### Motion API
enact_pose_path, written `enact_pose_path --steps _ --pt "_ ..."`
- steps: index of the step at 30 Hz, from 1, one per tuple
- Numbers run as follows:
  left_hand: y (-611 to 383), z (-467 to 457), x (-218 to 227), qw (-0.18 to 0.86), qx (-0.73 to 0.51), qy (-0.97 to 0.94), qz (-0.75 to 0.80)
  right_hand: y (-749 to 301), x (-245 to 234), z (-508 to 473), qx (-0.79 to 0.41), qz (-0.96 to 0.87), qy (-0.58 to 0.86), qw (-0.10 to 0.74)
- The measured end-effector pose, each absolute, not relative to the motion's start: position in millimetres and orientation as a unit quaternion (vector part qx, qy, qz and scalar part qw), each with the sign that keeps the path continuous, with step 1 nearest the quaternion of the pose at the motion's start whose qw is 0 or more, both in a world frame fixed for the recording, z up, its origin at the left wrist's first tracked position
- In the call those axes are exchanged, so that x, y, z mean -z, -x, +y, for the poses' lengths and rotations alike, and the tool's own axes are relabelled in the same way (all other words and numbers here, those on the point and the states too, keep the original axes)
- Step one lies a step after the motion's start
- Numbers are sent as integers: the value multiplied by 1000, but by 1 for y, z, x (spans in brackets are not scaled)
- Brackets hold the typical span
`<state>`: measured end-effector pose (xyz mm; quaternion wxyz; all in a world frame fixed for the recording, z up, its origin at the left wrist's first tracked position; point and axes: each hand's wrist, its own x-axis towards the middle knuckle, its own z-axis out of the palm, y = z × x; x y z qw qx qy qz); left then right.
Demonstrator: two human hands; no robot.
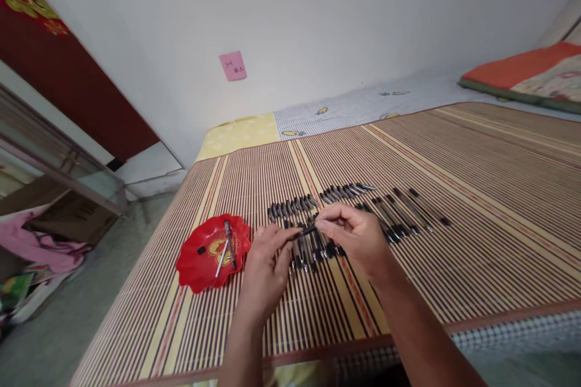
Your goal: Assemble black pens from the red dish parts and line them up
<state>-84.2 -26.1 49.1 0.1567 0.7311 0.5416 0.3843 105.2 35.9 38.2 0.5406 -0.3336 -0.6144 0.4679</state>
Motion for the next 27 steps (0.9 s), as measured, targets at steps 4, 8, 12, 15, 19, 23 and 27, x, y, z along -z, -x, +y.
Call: enact_pose_path --steps 4,8,12,15,19,23,27 --pt "86 -27 -51 224 -384 -729 520 -107 -35 40 -506 -596 338 525" --pt "85 -29 -50 357 -397 -676 508 -111 -31 44 -556 -586 323 494" --pt "86 -30 -47 517 -391 -595 476 -117 -30 46 -584 -586 304 474" --pt "85 -30 -44 605 -407 -536 425 -122 -27 47 -601 -593 278 458" --pt "80 -27 -42 666 -413 -483 391 -129 -21 48 -614 -595 258 450" --pt "71 -28 -46 623 -435 -498 418 -129 -24 49 -591 -591 280 473" --pt "65 -30 -53 548 -433 -543 466 -120 -32 46 -546 -593 297 512"
